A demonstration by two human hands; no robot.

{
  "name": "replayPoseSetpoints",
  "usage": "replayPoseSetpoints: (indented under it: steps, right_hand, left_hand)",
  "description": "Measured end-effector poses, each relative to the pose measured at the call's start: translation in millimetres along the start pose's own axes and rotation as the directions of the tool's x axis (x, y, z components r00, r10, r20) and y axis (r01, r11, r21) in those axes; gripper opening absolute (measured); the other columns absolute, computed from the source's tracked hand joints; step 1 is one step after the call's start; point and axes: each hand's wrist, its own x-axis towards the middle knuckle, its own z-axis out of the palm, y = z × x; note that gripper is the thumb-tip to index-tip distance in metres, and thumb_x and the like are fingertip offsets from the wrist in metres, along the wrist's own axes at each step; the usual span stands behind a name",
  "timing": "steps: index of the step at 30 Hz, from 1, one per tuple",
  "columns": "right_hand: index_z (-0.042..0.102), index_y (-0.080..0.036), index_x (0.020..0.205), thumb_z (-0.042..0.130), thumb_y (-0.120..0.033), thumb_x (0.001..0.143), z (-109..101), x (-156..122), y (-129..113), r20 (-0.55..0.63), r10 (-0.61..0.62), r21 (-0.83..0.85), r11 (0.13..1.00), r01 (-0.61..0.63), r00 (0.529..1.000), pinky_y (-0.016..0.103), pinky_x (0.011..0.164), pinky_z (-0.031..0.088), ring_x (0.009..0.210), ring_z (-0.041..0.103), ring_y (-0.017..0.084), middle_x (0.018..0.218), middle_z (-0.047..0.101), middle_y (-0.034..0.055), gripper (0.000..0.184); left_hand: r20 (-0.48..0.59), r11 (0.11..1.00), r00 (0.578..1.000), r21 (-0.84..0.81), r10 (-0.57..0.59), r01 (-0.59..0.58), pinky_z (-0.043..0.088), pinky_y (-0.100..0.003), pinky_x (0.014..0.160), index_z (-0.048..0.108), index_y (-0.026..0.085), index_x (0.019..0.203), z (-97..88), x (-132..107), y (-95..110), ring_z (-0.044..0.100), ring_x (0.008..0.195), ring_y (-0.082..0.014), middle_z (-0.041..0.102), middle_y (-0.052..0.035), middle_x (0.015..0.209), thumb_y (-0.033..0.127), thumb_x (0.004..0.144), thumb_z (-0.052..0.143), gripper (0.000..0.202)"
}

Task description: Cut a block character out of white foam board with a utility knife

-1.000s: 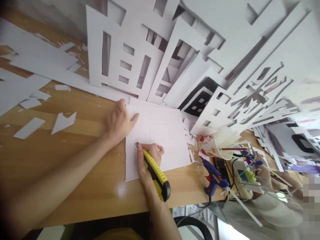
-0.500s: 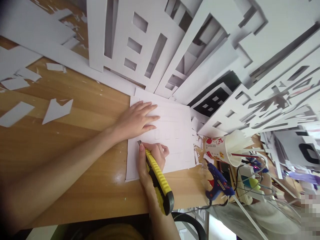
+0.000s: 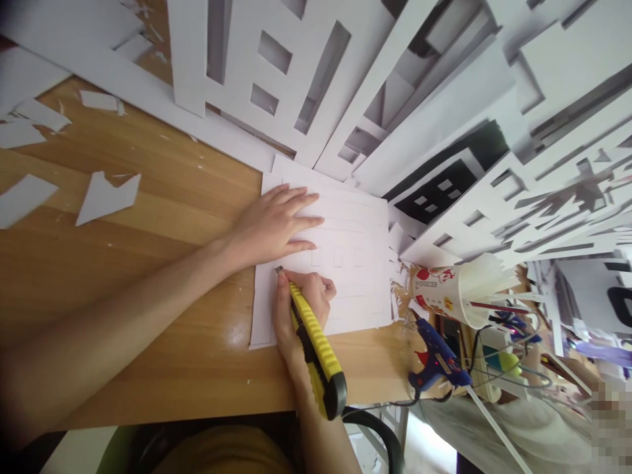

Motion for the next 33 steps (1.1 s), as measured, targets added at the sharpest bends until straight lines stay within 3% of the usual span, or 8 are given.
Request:
replayPoseSetpoints:
  steps: [8, 15, 20, 33]
  right_hand:
    - [0.064, -0.023, 0.088, 0.06, -0.028, 0.096, -4, -8, 3, -0.031, -0.112, 0.034, 0.993, 0.113, 0.993, 0.041, 0.086, 0.044, 0.067, 0.057, 0.015, 0.071, 0.067, -0.0033, 0.01]
    - [0.061, -0.023, 0.088, 0.058, -0.026, 0.097, -6, -16, 5, -0.045, -0.096, 0.083, 0.992, 0.099, 0.994, 0.041, 0.082, 0.046, 0.064, 0.056, 0.015, 0.069, 0.063, -0.0035, 0.009]
    - [0.061, -0.024, 0.1, 0.056, -0.03, 0.098, -4, -16, 4, -0.016, 0.009, 0.172, 0.985, -0.006, 1.0, 0.042, 0.079, 0.048, 0.069, 0.059, 0.018, 0.07, 0.064, -0.0023, 0.008]
    - [0.063, -0.025, 0.103, 0.058, -0.033, 0.097, 2, -15, 10, 0.002, 0.002, 0.148, 0.989, -0.003, 1.0, 0.042, 0.081, 0.049, 0.072, 0.065, 0.018, 0.081, 0.07, -0.0003, 0.011]
  left_hand:
    - [0.011, 1.0, 1.0, -0.015, -0.019, 0.019, 0.024, -0.047, 0.125, 0.069, 0.028, 0.132, -1.8, -1, 0, 0.039, 0.149, -0.025, 0.048, -0.006, 0.159, 0.036, 0.101, 0.055, 0.035]
    - [0.013, 0.999, 1.0, -0.026, -0.02, 0.02, 0.024, -0.049, 0.125, 0.07, 0.028, 0.131, -0.7, -1, 0, 0.039, 0.149, -0.0258, 0.048, -0.006, 0.159, 0.035, 0.101, 0.055, 0.034]
    - [-0.017, 0.999, 1.0, -0.052, -0.017, 0.016, 0.023, -0.05, 0.125, 0.07, 0.03, 0.129, 2.7, 0, -1, 0.038, 0.149, -0.026, 0.049, -0.0037, 0.158, 0.034, 0.1, 0.055, 0.033]
    - [-0.017, 0.995, 0.999, -0.091, -0.035, 0.033, 0.021, -0.051, 0.126, 0.071, 0.029, 0.129, 4.8, 0, -1, 0.037, 0.149, -0.0266, 0.05, -0.0026, 0.158, 0.032, 0.1, 0.055, 0.033]
